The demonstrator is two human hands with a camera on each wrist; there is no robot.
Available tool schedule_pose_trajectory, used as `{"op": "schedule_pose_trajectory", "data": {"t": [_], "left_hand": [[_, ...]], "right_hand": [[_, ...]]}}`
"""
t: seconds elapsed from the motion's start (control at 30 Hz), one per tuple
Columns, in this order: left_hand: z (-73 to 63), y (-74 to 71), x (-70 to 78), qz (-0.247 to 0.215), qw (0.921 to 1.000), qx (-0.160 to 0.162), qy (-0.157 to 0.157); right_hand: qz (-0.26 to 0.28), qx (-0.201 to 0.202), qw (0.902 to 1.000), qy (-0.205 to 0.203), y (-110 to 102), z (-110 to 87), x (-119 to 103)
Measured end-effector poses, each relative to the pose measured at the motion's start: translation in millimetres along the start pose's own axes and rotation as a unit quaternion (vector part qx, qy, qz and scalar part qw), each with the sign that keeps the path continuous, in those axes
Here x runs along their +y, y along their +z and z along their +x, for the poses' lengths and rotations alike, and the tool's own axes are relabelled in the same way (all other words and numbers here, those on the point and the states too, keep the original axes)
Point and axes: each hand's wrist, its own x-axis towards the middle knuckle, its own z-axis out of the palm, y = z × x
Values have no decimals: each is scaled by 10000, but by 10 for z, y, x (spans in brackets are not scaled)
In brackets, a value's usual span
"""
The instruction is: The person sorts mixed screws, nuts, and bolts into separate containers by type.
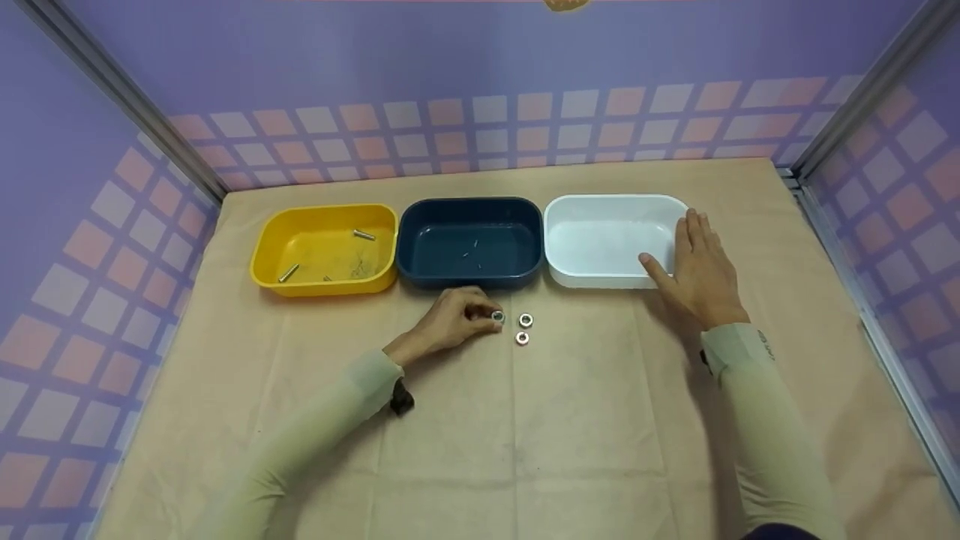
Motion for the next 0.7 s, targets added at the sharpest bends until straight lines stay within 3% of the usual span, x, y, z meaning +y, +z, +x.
{"op": "schedule_pose_trajectory", "data": {"t": [0.37,0.7], "left_hand": [[-20,-79,79,-166,9999,-44,-20],[24,-108,359,-392,9988,26,297]], "right_hand": [[108,-33,9999,-99,-17,-10,1],[83,-90,9999,-63,8,0,-1]]}}
